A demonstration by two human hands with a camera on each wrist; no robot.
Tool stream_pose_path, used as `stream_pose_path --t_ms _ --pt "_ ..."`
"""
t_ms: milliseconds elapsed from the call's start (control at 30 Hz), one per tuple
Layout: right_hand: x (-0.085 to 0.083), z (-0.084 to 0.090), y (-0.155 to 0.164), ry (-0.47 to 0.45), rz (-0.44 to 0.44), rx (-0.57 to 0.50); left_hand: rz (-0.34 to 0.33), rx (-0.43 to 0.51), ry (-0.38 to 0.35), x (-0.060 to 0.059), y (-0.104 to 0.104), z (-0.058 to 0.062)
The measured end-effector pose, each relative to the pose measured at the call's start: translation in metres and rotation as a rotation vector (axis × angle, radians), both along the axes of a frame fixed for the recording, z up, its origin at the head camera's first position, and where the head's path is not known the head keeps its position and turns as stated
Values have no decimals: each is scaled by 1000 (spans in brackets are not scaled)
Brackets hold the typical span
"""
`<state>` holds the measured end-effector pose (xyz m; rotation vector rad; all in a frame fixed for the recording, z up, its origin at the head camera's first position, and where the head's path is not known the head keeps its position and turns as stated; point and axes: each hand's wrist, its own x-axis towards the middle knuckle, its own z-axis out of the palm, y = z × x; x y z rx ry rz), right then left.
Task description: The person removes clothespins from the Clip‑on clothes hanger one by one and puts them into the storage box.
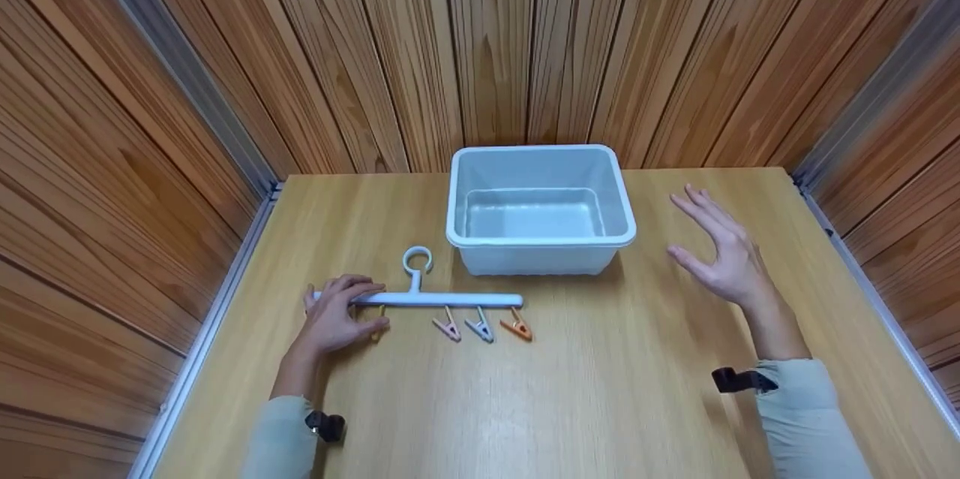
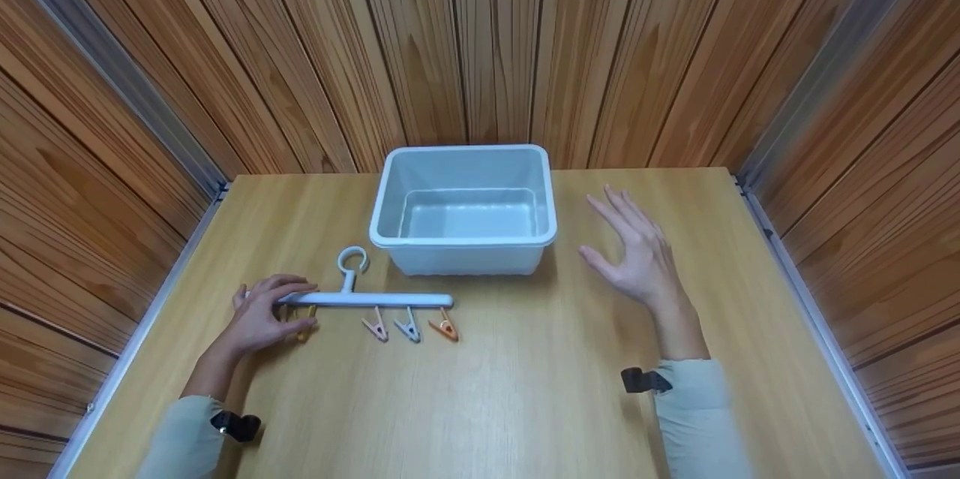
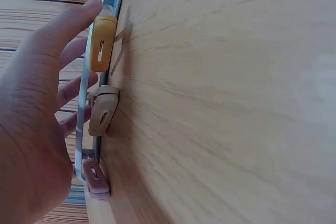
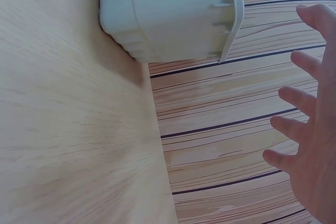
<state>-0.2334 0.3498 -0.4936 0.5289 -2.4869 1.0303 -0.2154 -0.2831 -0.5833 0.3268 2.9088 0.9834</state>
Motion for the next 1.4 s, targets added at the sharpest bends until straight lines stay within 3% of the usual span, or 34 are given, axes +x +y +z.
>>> stream_pose_path --t_ms 333,733,1033,1400 --pt "3 -3 -1 -22 17 -76 37 51 -19 -4 1 -4" --pt "7 -4 -9 -28 83 -208 102 221 -106 -10 3 -8" --pt "4 -6 -8 -28 174 -267 144 236 -115 -13 5 -8" --pt "4 -6 -7 -24 188 -257 133 253 -128 -13 3 -6"
